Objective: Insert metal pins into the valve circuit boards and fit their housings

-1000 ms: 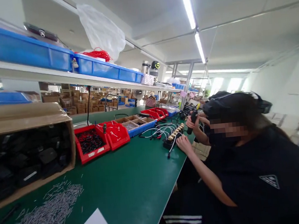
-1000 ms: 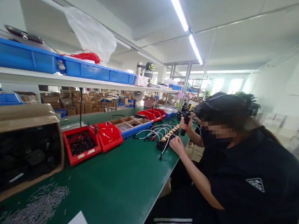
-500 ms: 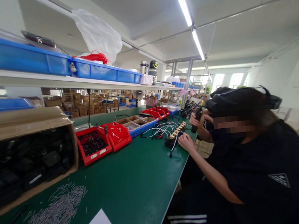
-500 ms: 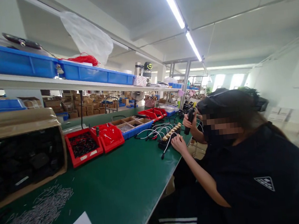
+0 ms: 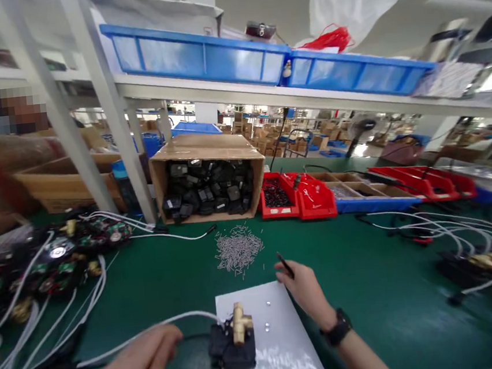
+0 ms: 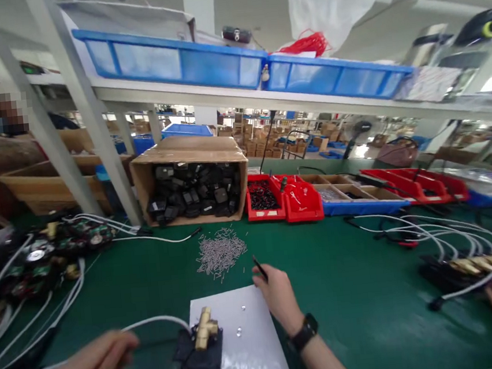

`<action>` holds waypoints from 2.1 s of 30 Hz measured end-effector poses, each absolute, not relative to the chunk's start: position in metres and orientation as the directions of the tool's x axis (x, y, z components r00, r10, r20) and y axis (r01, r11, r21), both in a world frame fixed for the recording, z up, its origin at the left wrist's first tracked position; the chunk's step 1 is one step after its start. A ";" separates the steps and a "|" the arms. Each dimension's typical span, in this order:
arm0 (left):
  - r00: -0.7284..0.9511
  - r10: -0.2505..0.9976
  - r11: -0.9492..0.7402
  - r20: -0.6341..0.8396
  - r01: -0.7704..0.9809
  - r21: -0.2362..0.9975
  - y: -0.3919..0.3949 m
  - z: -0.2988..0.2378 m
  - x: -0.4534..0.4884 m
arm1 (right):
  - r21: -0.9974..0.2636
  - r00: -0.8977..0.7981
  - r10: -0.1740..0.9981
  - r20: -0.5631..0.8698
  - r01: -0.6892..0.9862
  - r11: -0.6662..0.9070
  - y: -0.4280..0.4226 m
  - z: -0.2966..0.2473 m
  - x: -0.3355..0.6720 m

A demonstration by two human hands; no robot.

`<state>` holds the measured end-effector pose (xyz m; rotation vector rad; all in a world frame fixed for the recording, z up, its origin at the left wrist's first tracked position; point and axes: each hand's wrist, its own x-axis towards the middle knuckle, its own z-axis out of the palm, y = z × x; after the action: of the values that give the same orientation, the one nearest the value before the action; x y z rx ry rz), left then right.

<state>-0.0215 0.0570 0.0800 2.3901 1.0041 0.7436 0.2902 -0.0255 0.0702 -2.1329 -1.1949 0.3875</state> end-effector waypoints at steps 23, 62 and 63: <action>0.677 0.735 -0.572 0.038 0.589 0.570 0.165 0.077 0.114 | -0.719 0.430 0.899 0.084 0.650 -0.244 -0.050 0.069 0.253; 0.598 0.777 -0.568 0.197 0.532 0.628 0.005 0.045 0.020 | -0.681 0.457 0.814 0.358 0.725 -0.108 -0.088 0.044 0.167; 0.593 0.785 -0.552 0.179 0.538 0.637 0.006 0.046 0.021 | -0.686 0.447 0.816 0.365 0.722 -0.089 -0.088 0.043 0.167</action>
<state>0.0207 0.0057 0.0459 2.2923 1.0476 0.6155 0.1674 -0.0884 0.0427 -1.8381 -1.3059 0.1380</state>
